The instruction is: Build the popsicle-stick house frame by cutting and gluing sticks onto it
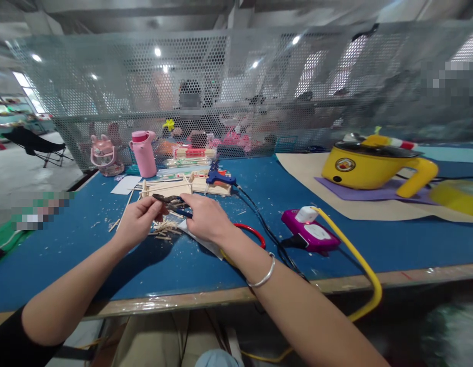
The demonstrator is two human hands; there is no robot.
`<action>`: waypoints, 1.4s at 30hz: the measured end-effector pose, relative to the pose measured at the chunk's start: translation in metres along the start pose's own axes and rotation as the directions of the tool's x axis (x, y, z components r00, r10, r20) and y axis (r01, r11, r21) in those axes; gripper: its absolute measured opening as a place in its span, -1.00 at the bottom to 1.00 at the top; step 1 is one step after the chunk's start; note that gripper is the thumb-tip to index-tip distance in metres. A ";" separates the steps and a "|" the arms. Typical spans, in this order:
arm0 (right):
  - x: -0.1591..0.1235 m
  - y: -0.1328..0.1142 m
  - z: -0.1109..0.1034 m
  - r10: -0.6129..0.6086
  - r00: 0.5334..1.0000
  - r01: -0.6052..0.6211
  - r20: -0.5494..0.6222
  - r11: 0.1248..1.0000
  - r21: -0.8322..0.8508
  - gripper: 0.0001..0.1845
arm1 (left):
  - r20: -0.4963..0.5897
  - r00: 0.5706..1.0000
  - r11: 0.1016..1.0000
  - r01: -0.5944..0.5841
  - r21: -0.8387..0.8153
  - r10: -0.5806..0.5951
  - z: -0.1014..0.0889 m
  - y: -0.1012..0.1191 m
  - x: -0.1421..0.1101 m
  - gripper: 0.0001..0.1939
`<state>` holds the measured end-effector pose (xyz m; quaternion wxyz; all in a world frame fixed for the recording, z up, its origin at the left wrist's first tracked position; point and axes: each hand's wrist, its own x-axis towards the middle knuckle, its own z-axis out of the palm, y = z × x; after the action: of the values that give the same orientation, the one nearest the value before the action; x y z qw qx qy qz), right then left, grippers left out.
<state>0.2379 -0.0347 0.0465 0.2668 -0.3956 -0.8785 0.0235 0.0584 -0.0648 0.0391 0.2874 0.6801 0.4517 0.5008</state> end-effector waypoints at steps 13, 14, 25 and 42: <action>0.000 0.002 0.013 -0.031 0.999 0.034 0.033 0.995 -0.092 -0.41 | -0.050 0.983 0.983 0.179 0.039 -0.177 0.021 -0.023 -0.002 -0.56; 0.000 0.002 0.014 -0.026 0.999 0.030 0.038 0.993 -0.113 -0.43 | -0.056 0.979 0.981 0.196 0.004 -0.196 0.023 -0.025 -0.002 -0.56; 0.001 -0.007 0.009 0.083 0.996 -0.076 0.015 0.960 -0.269 -0.49 | -0.103 0.975 0.979 0.199 0.036 -0.195 0.017 -0.021 0.002 -0.61; -0.004 0.072 -0.032 0.710 0.659 -0.551 0.248 0.680 -0.483 -0.36 | 0.293 0.935 0.980 0.196 0.035 -0.197 0.021 -0.016 -0.006 -0.65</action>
<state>0.3053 0.0065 0.0538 -0.0315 -0.7083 -0.7043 0.0358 0.0721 -0.0621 0.0167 0.3987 0.6994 0.4706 0.3612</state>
